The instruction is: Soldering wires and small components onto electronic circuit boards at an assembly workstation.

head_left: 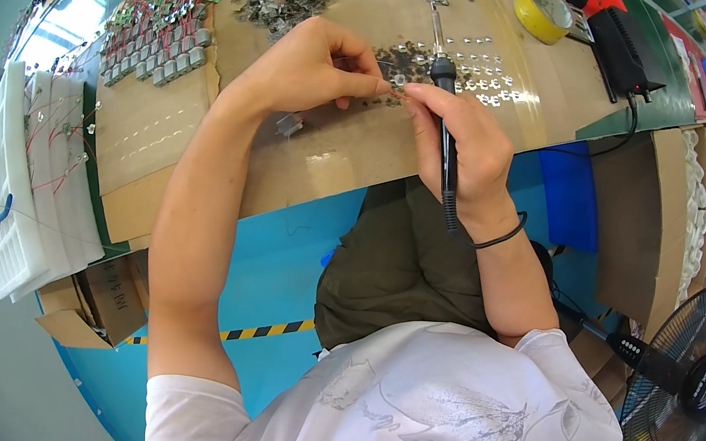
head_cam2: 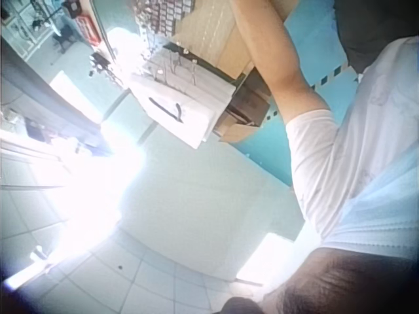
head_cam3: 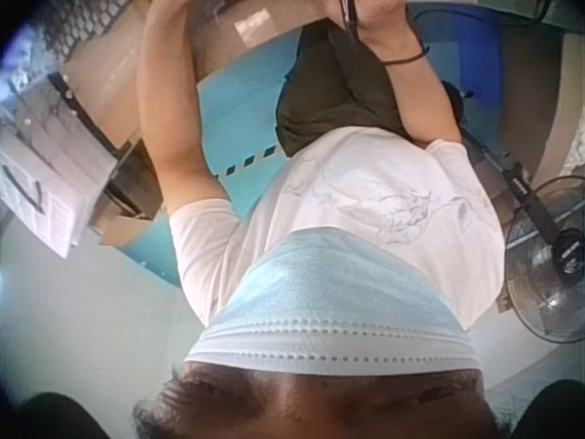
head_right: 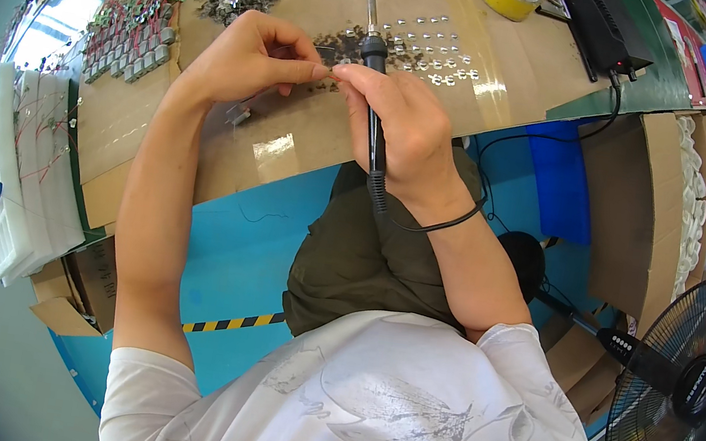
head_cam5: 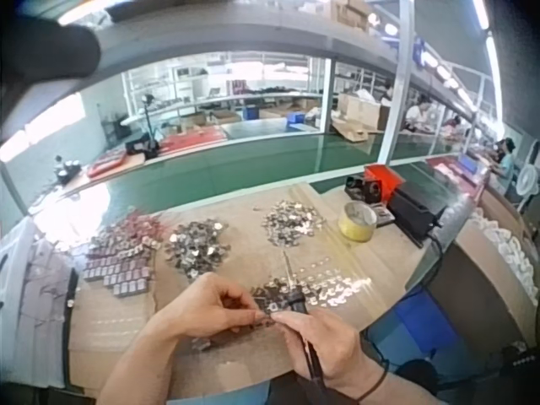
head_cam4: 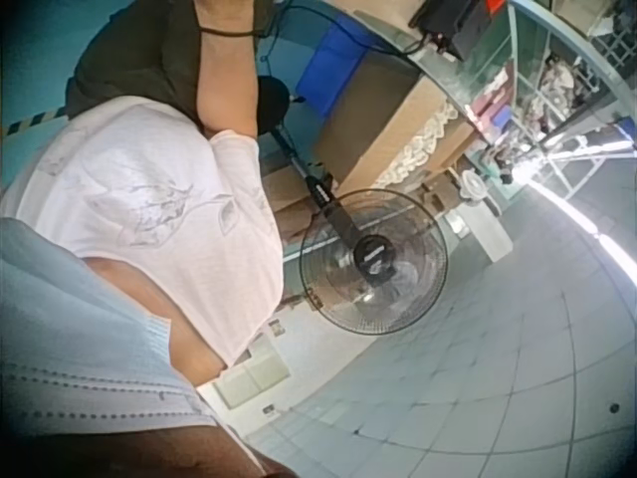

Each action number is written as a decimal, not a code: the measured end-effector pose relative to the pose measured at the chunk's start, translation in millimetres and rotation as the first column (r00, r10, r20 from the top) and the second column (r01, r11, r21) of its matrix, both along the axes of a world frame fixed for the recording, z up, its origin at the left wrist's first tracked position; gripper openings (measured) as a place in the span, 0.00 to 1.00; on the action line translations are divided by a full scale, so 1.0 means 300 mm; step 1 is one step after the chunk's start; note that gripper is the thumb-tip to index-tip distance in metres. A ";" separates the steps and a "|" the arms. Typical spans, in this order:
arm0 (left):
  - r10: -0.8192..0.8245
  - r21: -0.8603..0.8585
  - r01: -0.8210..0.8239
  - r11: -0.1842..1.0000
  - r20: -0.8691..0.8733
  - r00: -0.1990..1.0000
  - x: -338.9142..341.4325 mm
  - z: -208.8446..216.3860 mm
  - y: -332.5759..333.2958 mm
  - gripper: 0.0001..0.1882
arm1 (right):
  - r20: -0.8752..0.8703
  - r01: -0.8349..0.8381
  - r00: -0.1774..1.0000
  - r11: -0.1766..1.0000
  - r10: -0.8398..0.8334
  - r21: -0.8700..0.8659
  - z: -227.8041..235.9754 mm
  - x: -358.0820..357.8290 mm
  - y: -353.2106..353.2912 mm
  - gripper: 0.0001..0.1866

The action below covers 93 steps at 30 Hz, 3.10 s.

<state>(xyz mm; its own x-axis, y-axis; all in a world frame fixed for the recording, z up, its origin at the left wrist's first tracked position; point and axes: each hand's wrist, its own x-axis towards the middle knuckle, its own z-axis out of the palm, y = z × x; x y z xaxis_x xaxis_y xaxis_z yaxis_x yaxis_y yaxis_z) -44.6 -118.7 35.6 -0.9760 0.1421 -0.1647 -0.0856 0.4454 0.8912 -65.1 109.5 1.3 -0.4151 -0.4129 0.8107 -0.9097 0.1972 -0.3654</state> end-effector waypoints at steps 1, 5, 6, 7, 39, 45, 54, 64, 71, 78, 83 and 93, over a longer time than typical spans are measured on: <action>0.024 0.022 -0.024 0.999 0.014 1.000 0.002 0.003 0.003 0.08 | 0.002 0.002 1.000 1.000 -0.002 0.002 -0.001 -0.001 0.001 0.20; 0.142 0.030 -0.144 0.989 0.041 0.989 0.006 0.039 0.021 0.08 | 0.011 -0.019 1.000 0.996 0.018 0.087 -0.012 0.016 0.021 0.21; 0.141 0.030 -0.142 0.989 0.041 0.989 0.005 0.033 0.020 0.08 | 0.018 -0.073 0.997 0.994 0.071 0.085 -0.010 0.027 0.015 0.22; 0.154 0.021 -0.154 0.988 0.031 0.988 0.000 0.019 0.017 0.09 | 0.026 -0.126 0.992 0.989 0.124 0.083 -0.008 0.033 0.013 0.23; 0.039 -0.330 -0.153 0.932 -0.328 0.944 0.007 -0.044 0.041 0.10 | 0.500 0.000 0.853 0.958 0.150 -0.286 -0.041 -0.039 0.071 0.05; 0.036 -0.340 -0.158 0.927 -0.340 0.940 0.005 -0.050 0.042 0.10 | 0.499 0.008 0.853 0.952 0.153 -0.307 -0.048 -0.034 0.078 0.05; 0.027 -0.338 -0.146 0.930 -0.333 0.942 0.005 -0.048 0.049 0.10 | 0.441 0.013 0.893 0.971 0.097 -0.239 -0.052 -0.047 0.078 0.05; 0.012 -0.354 -0.145 0.924 -0.351 0.936 0.001 -0.051 0.049 0.10 | 0.432 0.017 0.898 0.976 0.080 -0.217 -0.051 -0.053 0.082 0.05; 0.013 -0.368 -0.147 0.918 -0.344 0.939 0.004 -0.048 0.052 0.10 | 0.437 0.009 0.895 0.977 0.087 -0.213 -0.048 -0.049 0.084 0.05; 0.022 -0.353 -0.143 0.925 -0.325 0.946 0.012 -0.053 0.055 0.09 | 0.436 0.015 0.896 0.976 0.084 -0.219 -0.048 -0.035 0.090 0.05; 0.007 -0.365 -0.152 0.919 -0.370 0.929 -0.002 -0.068 0.049 0.09 | 0.431 0.001 0.897 0.972 0.103 -0.234 -0.050 -0.049 0.085 0.04; 0.012 -0.359 -0.143 0.923 -0.342 0.939 -0.005 -0.056 0.047 0.10 | 0.465 -0.008 0.869 0.944 0.170 -0.330 -0.055 -0.047 0.088 0.06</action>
<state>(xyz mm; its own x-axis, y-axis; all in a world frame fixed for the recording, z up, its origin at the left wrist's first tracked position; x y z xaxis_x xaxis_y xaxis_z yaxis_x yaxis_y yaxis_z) -46.2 -104.6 18.8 -0.9886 0.0557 0.1402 0.1337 0.7537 0.6435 -79.2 135.8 -15.2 -0.7585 -0.2309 0.6094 -0.6113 -0.0718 -0.7881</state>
